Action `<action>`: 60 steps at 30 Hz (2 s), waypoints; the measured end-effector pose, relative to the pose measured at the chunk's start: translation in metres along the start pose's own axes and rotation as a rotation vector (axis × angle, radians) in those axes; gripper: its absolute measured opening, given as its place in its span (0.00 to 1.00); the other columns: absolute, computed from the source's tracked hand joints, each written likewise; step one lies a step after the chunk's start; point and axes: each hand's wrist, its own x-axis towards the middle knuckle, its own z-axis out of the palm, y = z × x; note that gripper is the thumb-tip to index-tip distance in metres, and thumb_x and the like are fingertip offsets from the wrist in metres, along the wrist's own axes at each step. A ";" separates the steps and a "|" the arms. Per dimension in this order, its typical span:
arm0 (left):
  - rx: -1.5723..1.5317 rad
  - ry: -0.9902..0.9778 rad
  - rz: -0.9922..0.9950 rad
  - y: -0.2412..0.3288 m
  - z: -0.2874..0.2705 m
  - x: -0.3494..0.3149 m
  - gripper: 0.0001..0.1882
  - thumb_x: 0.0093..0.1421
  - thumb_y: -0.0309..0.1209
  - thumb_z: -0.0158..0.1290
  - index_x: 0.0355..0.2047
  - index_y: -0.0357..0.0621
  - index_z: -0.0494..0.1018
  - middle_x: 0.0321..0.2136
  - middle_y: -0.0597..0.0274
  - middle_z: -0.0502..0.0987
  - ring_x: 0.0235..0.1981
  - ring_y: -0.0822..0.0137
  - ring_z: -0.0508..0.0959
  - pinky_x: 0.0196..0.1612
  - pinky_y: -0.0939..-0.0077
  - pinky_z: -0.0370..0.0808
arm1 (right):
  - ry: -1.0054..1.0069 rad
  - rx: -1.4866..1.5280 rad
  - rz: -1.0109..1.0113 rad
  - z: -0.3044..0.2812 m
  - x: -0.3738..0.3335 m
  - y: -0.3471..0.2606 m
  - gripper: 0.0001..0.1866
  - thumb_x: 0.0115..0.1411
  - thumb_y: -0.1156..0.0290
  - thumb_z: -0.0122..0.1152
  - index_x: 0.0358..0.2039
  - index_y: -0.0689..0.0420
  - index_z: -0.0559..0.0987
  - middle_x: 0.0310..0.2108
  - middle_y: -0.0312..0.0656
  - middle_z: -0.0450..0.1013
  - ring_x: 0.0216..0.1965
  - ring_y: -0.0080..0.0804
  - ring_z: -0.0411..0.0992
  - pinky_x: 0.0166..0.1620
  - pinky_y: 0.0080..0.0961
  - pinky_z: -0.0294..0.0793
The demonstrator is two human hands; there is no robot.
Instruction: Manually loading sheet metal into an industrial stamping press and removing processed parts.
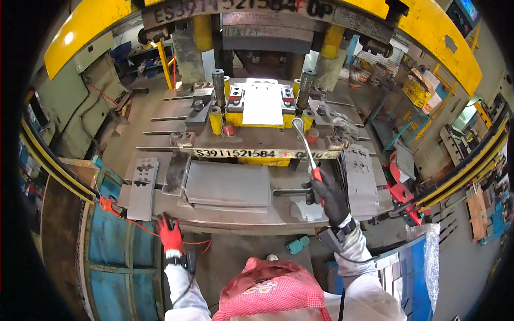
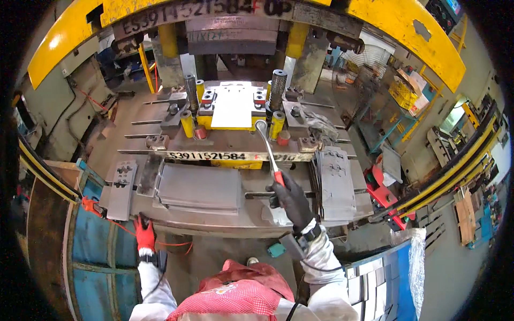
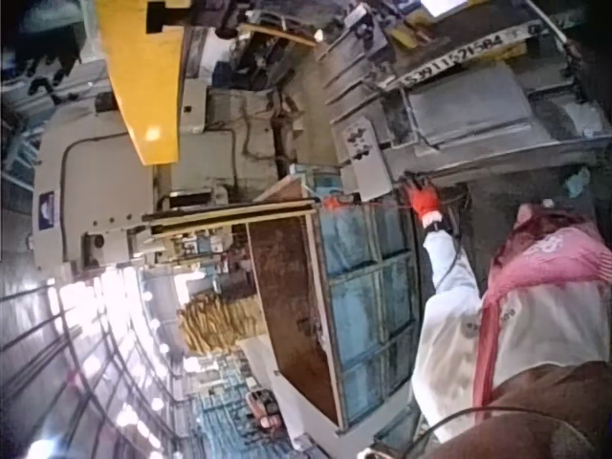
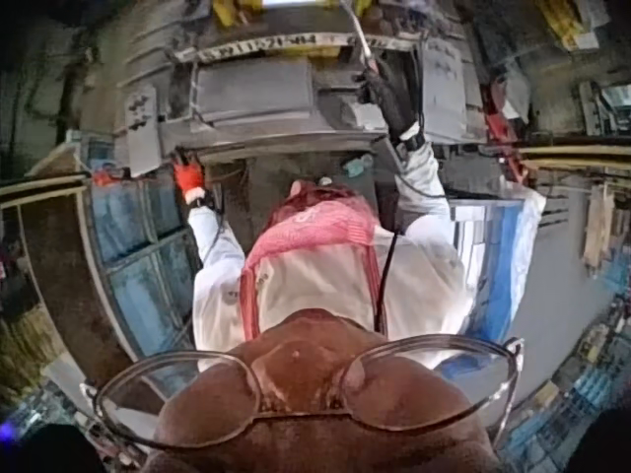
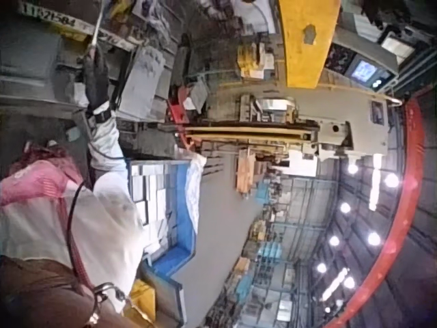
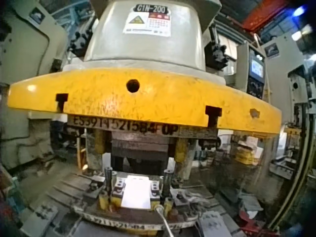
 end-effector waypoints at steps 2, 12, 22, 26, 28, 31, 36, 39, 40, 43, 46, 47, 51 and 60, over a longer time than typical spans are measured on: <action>-0.103 0.165 -0.030 0.004 -0.025 -0.024 0.31 0.55 0.38 0.49 0.58 0.47 0.54 0.60 0.49 0.49 0.61 0.51 0.49 0.61 0.62 0.48 | -0.064 -0.093 -0.012 -0.006 0.025 -0.017 0.22 0.59 0.60 0.45 0.48 0.62 0.65 0.32 0.39 0.71 0.28 0.19 0.67 0.33 0.19 0.68; -0.688 0.114 0.457 0.183 -0.054 -0.062 0.27 0.54 0.23 0.49 0.55 0.38 0.57 0.55 0.53 0.60 0.58 0.58 0.57 0.58 0.69 0.53 | -0.319 -0.460 -0.333 -0.015 0.194 -0.024 0.20 0.59 0.59 0.45 0.42 0.64 0.70 0.33 0.43 0.72 0.35 0.33 0.69 0.41 0.25 0.66; -1.871 -1.029 -0.010 0.355 0.016 0.021 0.27 0.61 0.47 0.42 0.56 0.49 0.57 0.49 0.60 0.67 0.49 0.61 0.68 0.50 0.68 0.65 | -0.134 -0.245 -0.274 -0.018 0.128 -0.059 0.22 0.59 0.61 0.45 0.47 0.64 0.66 0.31 0.37 0.68 0.31 0.22 0.66 0.36 0.19 0.64; -2.129 -1.072 -0.018 0.377 0.046 0.068 0.24 0.60 0.43 0.43 0.53 0.47 0.61 0.47 0.58 0.70 0.45 0.59 0.72 0.48 0.60 0.70 | -0.099 0.133 0.005 -0.049 0.039 -0.023 0.24 0.57 0.61 0.49 0.51 0.62 0.63 0.33 0.39 0.69 0.26 0.19 0.66 0.31 0.17 0.67; -2.029 -0.899 0.174 0.364 0.071 0.090 0.19 0.61 0.37 0.42 0.50 0.42 0.63 0.44 0.54 0.72 0.42 0.59 0.74 0.47 0.60 0.72 | -0.089 0.186 0.091 -0.061 -0.004 0.001 0.25 0.56 0.58 0.49 0.49 0.62 0.64 0.33 0.40 0.70 0.25 0.20 0.66 0.30 0.18 0.67; -1.979 -1.166 -0.014 0.382 0.066 0.094 0.20 0.61 0.36 0.42 0.49 0.36 0.62 0.42 0.53 0.72 0.41 0.58 0.75 0.46 0.62 0.74 | 0.064 0.221 0.290 -0.075 -0.058 0.031 0.24 0.56 0.57 0.49 0.48 0.60 0.66 0.34 0.40 0.71 0.28 0.23 0.68 0.33 0.19 0.67; -1.904 -0.983 0.003 0.384 0.043 0.062 0.17 0.62 0.36 0.41 0.46 0.37 0.63 0.41 0.46 0.72 0.38 0.53 0.75 0.42 0.64 0.76 | 0.192 0.564 0.371 -0.064 -0.085 0.066 0.21 0.59 0.59 0.46 0.47 0.61 0.66 0.33 0.39 0.71 0.31 0.25 0.69 0.34 0.21 0.68; -1.871 -0.971 -0.059 0.375 0.023 0.032 0.16 0.61 0.36 0.42 0.44 0.37 0.65 0.41 0.49 0.73 0.38 0.56 0.76 0.42 0.66 0.76 | 0.045 0.682 0.384 -0.069 -0.087 0.089 0.20 0.60 0.61 0.44 0.48 0.62 0.66 0.33 0.40 0.72 0.32 0.26 0.70 0.35 0.20 0.68; -1.895 -0.998 -0.037 0.368 0.016 0.020 0.16 0.60 0.36 0.44 0.44 0.38 0.66 0.41 0.51 0.73 0.38 0.58 0.76 0.42 0.68 0.75 | 0.058 0.681 0.370 -0.068 -0.088 0.099 0.20 0.60 0.62 0.44 0.48 0.62 0.66 0.33 0.41 0.72 0.30 0.28 0.71 0.33 0.21 0.70; -2.079 -1.057 -0.090 0.338 0.008 -0.013 0.16 0.60 0.37 0.45 0.44 0.41 0.68 0.41 0.55 0.74 0.40 0.60 0.75 0.45 0.67 0.73 | 0.096 0.808 0.414 -0.056 -0.089 0.096 0.22 0.59 0.60 0.45 0.48 0.62 0.66 0.33 0.43 0.72 0.29 0.30 0.71 0.30 0.23 0.71; -2.164 -1.074 -0.190 0.322 -0.001 -0.046 0.17 0.61 0.39 0.43 0.46 0.44 0.68 0.43 0.58 0.73 0.44 0.60 0.73 0.50 0.63 0.69 | 0.068 0.909 0.443 -0.052 -0.091 0.091 0.23 0.57 0.59 0.48 0.48 0.61 0.66 0.33 0.44 0.72 0.27 0.32 0.72 0.28 0.26 0.71; -2.166 -1.073 -0.224 0.318 -0.003 -0.054 0.17 0.61 0.39 0.42 0.46 0.45 0.67 0.43 0.59 0.73 0.45 0.60 0.72 0.51 0.62 0.67 | 0.027 0.938 0.447 -0.052 -0.091 0.089 0.23 0.57 0.58 0.48 0.48 0.61 0.66 0.33 0.45 0.71 0.28 0.32 0.72 0.29 0.26 0.72; -2.141 -1.207 -0.425 0.296 0.014 -0.064 0.22 0.62 0.40 0.38 0.54 0.44 0.60 0.52 0.54 0.65 0.53 0.57 0.65 0.55 0.62 0.63 | -0.031 1.012 0.484 -0.049 -0.095 0.080 0.24 0.56 0.58 0.48 0.48 0.61 0.66 0.33 0.47 0.71 0.28 0.34 0.72 0.29 0.28 0.71; -2.202 -1.470 -0.452 0.296 0.049 -0.096 0.26 0.61 0.45 0.38 0.55 0.43 0.58 0.52 0.52 0.65 0.48 0.60 0.69 0.46 0.68 0.71 | 0.070 1.151 0.392 -0.051 -0.110 0.065 0.24 0.56 0.61 0.47 0.48 0.65 0.65 0.43 0.50 0.68 0.40 0.38 0.70 0.41 0.30 0.71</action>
